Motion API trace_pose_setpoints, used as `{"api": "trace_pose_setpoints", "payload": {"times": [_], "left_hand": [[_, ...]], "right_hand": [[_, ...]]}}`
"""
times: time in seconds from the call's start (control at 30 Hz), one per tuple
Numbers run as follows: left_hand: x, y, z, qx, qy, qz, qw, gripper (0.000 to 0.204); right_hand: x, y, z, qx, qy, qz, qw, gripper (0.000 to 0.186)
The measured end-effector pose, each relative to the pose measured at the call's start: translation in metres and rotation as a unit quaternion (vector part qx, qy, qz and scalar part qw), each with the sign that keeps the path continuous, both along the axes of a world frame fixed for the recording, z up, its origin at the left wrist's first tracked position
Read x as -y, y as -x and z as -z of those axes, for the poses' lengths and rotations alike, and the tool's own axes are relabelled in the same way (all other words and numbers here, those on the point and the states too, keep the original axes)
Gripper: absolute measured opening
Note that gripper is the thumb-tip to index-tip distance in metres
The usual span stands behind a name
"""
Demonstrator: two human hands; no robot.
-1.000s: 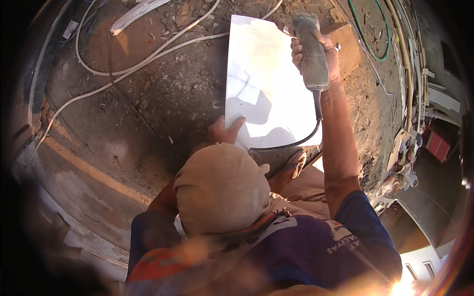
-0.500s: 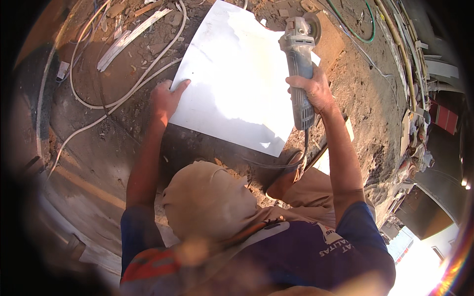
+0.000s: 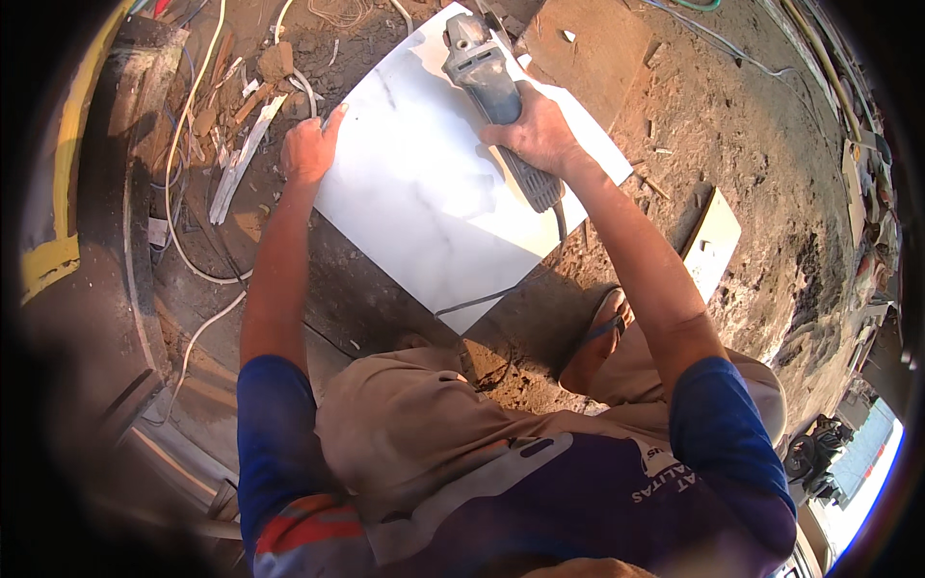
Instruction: The person uses an angle grinder to cut a white rectangular tile placed on the ground. They hold the tile with their left hand and operate the grinder with their right hand, cutting along a marked line.
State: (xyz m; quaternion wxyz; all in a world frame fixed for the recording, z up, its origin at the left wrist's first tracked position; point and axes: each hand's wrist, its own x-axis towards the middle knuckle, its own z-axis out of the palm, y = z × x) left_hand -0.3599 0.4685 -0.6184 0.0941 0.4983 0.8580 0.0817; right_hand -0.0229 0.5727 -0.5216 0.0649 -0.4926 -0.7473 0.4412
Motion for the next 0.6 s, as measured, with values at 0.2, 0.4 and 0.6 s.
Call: {"api": "trace_pose_setpoints", "payload": {"times": [0.2, 0.4, 0.6], "left_hand": [[0.002, 0.005, 0.021, -0.034, -0.036, 0.019, 0.999, 0.070], [0.001, -0.005, 0.023, -0.015, -0.027, -0.002, 1.000, 0.072], [0.004, 0.000, 0.034, -0.044, -0.033, -0.001, 0.998, 0.073]], "right_hand": [[0.002, -0.020, 0.006, -0.032, 0.038, 0.057, 0.997, 0.073], [0.004, -0.011, 0.023, -0.037, 0.031, 0.081, 0.996, 0.071], [-0.002, -0.001, 0.016, -0.001, 0.051, 0.079, 0.996, 0.069]]}}
